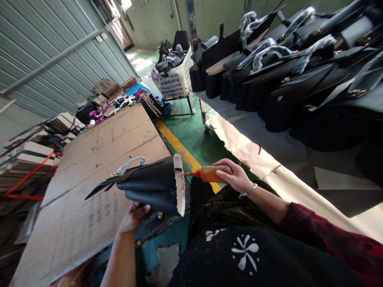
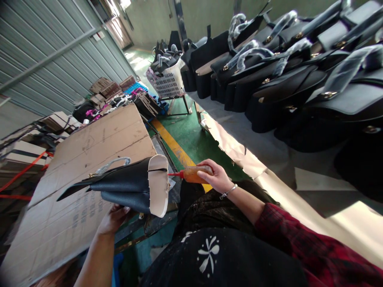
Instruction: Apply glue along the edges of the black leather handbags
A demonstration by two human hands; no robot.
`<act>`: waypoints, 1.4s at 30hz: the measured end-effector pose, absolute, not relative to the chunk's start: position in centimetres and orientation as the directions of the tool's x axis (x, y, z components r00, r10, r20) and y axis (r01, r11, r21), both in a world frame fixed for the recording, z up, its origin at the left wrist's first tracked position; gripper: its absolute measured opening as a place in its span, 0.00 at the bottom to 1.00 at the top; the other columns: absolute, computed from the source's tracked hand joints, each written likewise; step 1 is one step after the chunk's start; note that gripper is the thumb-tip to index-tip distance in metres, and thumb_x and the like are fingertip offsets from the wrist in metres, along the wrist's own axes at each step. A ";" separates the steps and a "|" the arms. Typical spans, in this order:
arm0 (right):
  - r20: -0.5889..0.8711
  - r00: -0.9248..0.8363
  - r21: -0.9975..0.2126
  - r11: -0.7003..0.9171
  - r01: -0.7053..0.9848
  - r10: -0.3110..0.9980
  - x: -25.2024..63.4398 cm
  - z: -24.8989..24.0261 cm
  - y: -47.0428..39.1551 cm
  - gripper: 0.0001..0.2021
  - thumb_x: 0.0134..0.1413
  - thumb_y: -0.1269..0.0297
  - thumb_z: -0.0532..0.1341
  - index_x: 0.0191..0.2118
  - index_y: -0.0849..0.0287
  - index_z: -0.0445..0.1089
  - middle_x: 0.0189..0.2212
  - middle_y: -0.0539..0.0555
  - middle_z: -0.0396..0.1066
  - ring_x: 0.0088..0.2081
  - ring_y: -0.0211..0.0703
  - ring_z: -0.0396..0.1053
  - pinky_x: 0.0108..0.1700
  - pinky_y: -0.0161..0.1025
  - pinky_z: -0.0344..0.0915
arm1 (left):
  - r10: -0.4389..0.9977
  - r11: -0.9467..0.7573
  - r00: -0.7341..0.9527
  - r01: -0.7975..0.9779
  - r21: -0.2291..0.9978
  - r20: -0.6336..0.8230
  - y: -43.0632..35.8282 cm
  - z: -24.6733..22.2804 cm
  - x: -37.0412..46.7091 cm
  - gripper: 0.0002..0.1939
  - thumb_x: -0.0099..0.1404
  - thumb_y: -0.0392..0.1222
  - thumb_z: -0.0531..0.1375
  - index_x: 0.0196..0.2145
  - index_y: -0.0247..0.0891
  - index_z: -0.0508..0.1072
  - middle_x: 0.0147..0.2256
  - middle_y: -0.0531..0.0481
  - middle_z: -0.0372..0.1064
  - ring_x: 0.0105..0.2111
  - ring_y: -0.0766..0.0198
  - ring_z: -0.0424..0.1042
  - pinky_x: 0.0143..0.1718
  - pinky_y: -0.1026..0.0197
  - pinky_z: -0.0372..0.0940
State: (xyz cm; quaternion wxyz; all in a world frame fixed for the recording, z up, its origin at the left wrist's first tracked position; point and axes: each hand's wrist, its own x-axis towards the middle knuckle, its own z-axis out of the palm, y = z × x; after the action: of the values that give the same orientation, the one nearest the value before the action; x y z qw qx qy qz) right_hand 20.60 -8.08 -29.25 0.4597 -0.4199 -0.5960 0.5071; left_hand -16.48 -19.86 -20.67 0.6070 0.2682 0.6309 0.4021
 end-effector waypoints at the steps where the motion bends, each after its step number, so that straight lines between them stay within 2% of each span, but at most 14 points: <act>1: 0.111 -0.225 -0.992 0.120 0.030 0.968 20.5 -29.4 -8.1 0.16 0.54 0.48 0.64 0.40 0.55 0.71 0.33 0.53 0.74 0.34 0.47 0.73 0.37 0.42 0.71 | 0.822 0.535 -0.139 -0.147 0.832 -0.553 -19.9 -20.6 -16.4 0.18 0.42 0.46 0.75 0.30 0.41 0.76 0.34 0.49 0.77 0.43 0.46 0.75 0.53 0.41 0.66; 5: 0.093 -0.255 -0.994 0.103 0.024 0.963 20.9 -29.5 -9.0 0.16 0.53 0.48 0.64 0.39 0.56 0.71 0.33 0.54 0.75 0.35 0.47 0.73 0.37 0.42 0.71 | 0.817 0.533 -0.176 -0.137 0.835 -0.550 -20.0 -20.4 -16.0 0.19 0.37 0.48 0.76 0.25 0.40 0.76 0.29 0.50 0.76 0.36 0.52 0.75 0.53 0.43 0.66; 10: 0.094 -0.265 -0.995 0.102 0.016 0.960 21.3 -29.3 -9.7 0.17 0.54 0.48 0.64 0.40 0.55 0.71 0.34 0.54 0.75 0.36 0.48 0.73 0.38 0.42 0.72 | 0.819 0.532 -0.182 -0.115 0.839 -0.544 -20.1 -20.2 -15.7 0.19 0.35 0.50 0.77 0.23 0.40 0.76 0.26 0.51 0.74 0.33 0.56 0.74 0.50 0.48 0.68; 16: 0.059 -0.278 -0.998 0.063 0.007 0.959 21.3 -29.6 -9.7 0.17 0.52 0.47 0.65 0.39 0.57 0.71 0.34 0.54 0.75 0.35 0.47 0.72 0.37 0.41 0.70 | 0.834 0.504 -0.216 -0.071 0.861 -0.507 -20.4 -20.8 -16.1 0.19 0.37 0.48 0.76 0.24 0.37 0.77 0.27 0.48 0.75 0.32 0.56 0.73 0.43 0.50 0.69; 23: 0.015 -0.265 -1.000 0.012 -0.013 0.964 21.6 -29.8 -10.2 0.17 0.52 0.48 0.65 0.40 0.56 0.71 0.34 0.54 0.74 0.35 0.46 0.72 0.38 0.40 0.69 | 0.819 0.496 -0.285 -0.087 0.864 -0.498 -20.5 -21.2 -16.3 0.19 0.33 0.45 0.76 0.22 0.34 0.77 0.25 0.47 0.74 0.28 0.59 0.71 0.34 0.56 0.70; 28: 0.007 -0.280 -1.000 -0.001 -0.030 0.960 21.0 -29.7 -9.6 0.17 0.51 0.48 0.66 0.39 0.56 0.71 0.34 0.54 0.75 0.35 0.47 0.72 0.38 0.40 0.69 | 0.806 0.509 -0.305 -0.082 0.857 -0.508 -20.4 -21.1 -16.3 0.19 0.32 0.45 0.76 0.21 0.34 0.76 0.25 0.47 0.74 0.28 0.58 0.71 0.33 0.57 0.69; 35: 0.000 -0.346 -1.000 -0.006 -0.019 0.938 21.5 -30.2 -10.7 0.18 0.51 0.47 0.65 0.39 0.57 0.72 0.34 0.54 0.75 0.36 0.47 0.73 0.39 0.40 0.70 | 0.814 0.523 -0.262 -0.060 0.850 -0.519 -20.5 -21.4 -16.4 0.19 0.34 0.47 0.76 0.17 0.35 0.72 0.21 0.50 0.69 0.24 0.63 0.67 0.30 0.60 0.66; 42: 0.046 -0.463 -0.999 0.038 -0.027 0.885 21.7 -30.1 -12.3 0.17 0.54 0.48 0.64 0.40 0.57 0.72 0.36 0.55 0.75 0.36 0.47 0.73 0.38 0.40 0.70 | 0.831 0.513 -0.232 -0.030 0.858 -0.505 -20.6 -21.7 -16.9 0.18 0.37 0.47 0.75 0.18 0.34 0.73 0.21 0.49 0.69 0.25 0.62 0.67 0.32 0.57 0.66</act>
State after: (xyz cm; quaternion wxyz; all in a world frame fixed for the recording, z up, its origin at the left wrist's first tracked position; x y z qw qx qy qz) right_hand 21.74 -12.34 -30.07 0.3813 -0.3511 -0.6113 0.5980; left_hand -16.91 -20.62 -21.74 0.5448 0.2954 0.6779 0.3955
